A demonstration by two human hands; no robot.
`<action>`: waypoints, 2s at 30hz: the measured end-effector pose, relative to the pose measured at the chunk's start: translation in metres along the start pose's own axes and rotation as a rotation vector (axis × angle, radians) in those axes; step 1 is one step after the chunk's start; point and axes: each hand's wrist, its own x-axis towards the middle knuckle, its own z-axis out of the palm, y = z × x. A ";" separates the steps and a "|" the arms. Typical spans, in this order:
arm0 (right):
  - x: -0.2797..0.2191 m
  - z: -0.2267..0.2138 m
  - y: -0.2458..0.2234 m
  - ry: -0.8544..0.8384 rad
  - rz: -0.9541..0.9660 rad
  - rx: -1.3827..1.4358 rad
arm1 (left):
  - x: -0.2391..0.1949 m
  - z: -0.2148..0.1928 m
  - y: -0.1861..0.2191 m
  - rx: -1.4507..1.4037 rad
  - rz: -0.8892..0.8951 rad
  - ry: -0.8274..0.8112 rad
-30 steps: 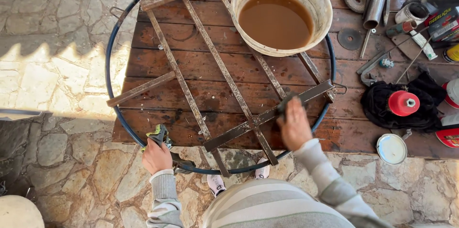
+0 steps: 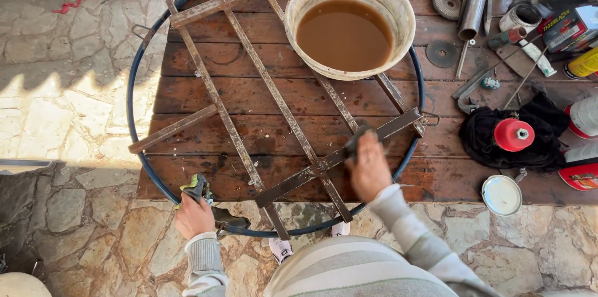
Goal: Cleaning a metal lattice frame by scrubbing it with a wet sanding block
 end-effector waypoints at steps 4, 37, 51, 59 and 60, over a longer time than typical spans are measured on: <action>0.014 0.017 0.018 -0.242 -0.121 -0.262 | 0.001 0.007 -0.003 0.047 0.019 0.037; 0.062 0.001 0.096 -0.105 0.535 -0.084 | -0.004 -0.007 0.002 0.056 0.000 0.018; 0.044 0.082 0.075 0.501 0.554 0.346 | -0.001 -0.010 0.007 0.189 -0.016 0.024; 0.059 0.030 0.019 0.611 0.760 0.854 | 0.003 -0.003 0.003 0.178 0.002 0.073; 0.049 0.019 -0.006 0.540 0.759 0.929 | 0.001 -0.002 0.000 0.218 -0.012 0.075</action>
